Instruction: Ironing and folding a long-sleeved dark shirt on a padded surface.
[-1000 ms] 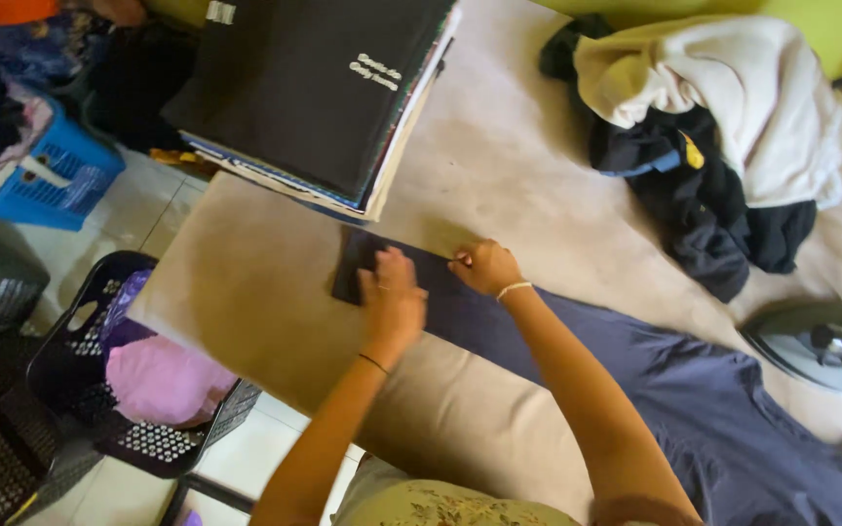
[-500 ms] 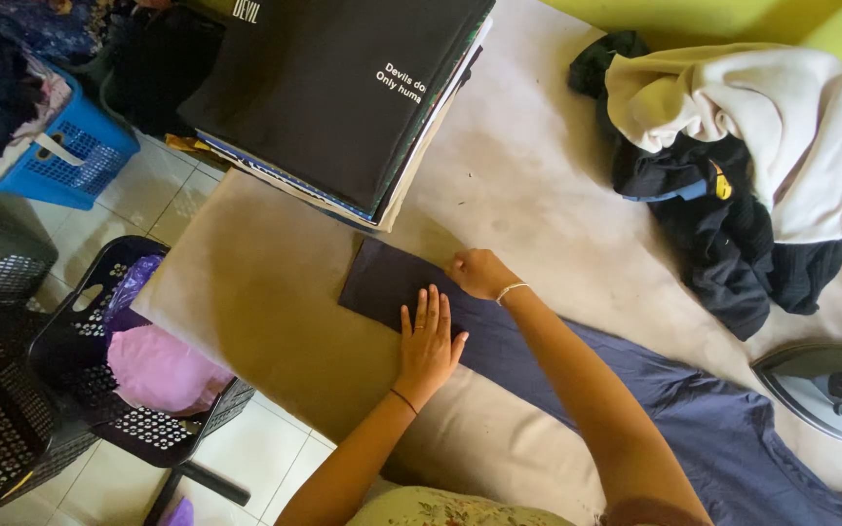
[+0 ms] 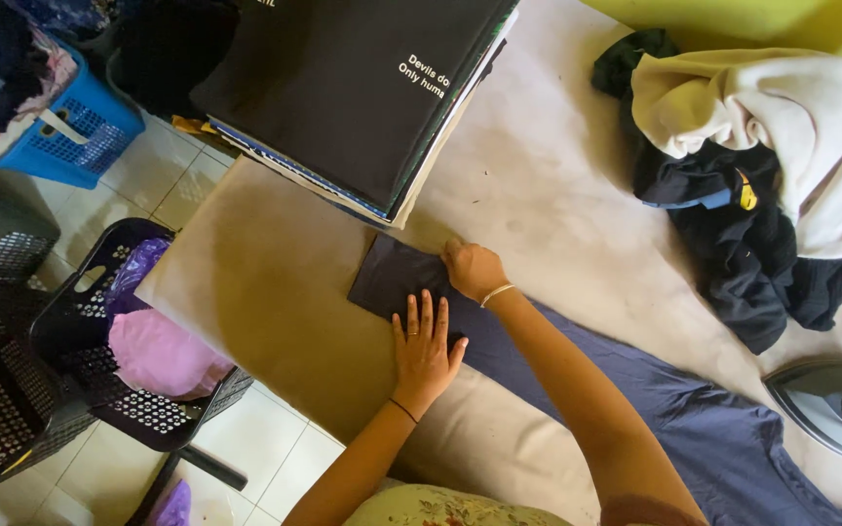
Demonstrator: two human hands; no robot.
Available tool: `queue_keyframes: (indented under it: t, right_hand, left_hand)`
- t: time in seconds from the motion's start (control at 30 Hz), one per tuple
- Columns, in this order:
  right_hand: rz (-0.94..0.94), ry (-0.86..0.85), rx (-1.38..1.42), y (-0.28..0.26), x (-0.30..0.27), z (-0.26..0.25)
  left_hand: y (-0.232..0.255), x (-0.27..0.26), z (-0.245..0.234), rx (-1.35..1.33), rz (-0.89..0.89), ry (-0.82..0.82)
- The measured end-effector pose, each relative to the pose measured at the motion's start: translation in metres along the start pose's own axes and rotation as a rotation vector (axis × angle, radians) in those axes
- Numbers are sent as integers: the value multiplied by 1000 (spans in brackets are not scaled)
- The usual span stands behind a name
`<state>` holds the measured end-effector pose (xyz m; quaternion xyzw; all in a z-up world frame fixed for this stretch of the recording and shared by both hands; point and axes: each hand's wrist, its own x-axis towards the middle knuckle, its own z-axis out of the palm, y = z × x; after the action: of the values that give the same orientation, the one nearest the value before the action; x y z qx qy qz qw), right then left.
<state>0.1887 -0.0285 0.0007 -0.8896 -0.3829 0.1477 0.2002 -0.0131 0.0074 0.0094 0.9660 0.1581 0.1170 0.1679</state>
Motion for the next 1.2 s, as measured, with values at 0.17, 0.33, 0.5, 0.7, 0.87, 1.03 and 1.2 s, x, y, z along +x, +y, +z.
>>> queue_keyframes:
  t: [0.17,0.33,0.5,0.7,0.87,1.03,1.2]
  right_hand:
    - [-309,230,-259,10,-12,15]
    - [-375,347,-344,-18,-43,-18]
    - [-469,284,-229,-8,-110,-6]
    - [-162,47,-301,-18,-130,-42]
    - [-108,125,-387,16,-189,-51]
    - [-158,221,-369,57,-231,-20]
    - [-103,193,-273,44,-226,-39]
  left_hand:
    - [6,8,-18,4,-46,-71]
    - [-33,35,5,45,-8,-40]
    - [-80,73,-12,44,34,11]
    - [-80,84,-27,66,-6,-102]
    - [-52,75,-19,170,55,-45]
    - [29,21,1,86,432,-223]
    - [37,-2,26,-121,566,-165]
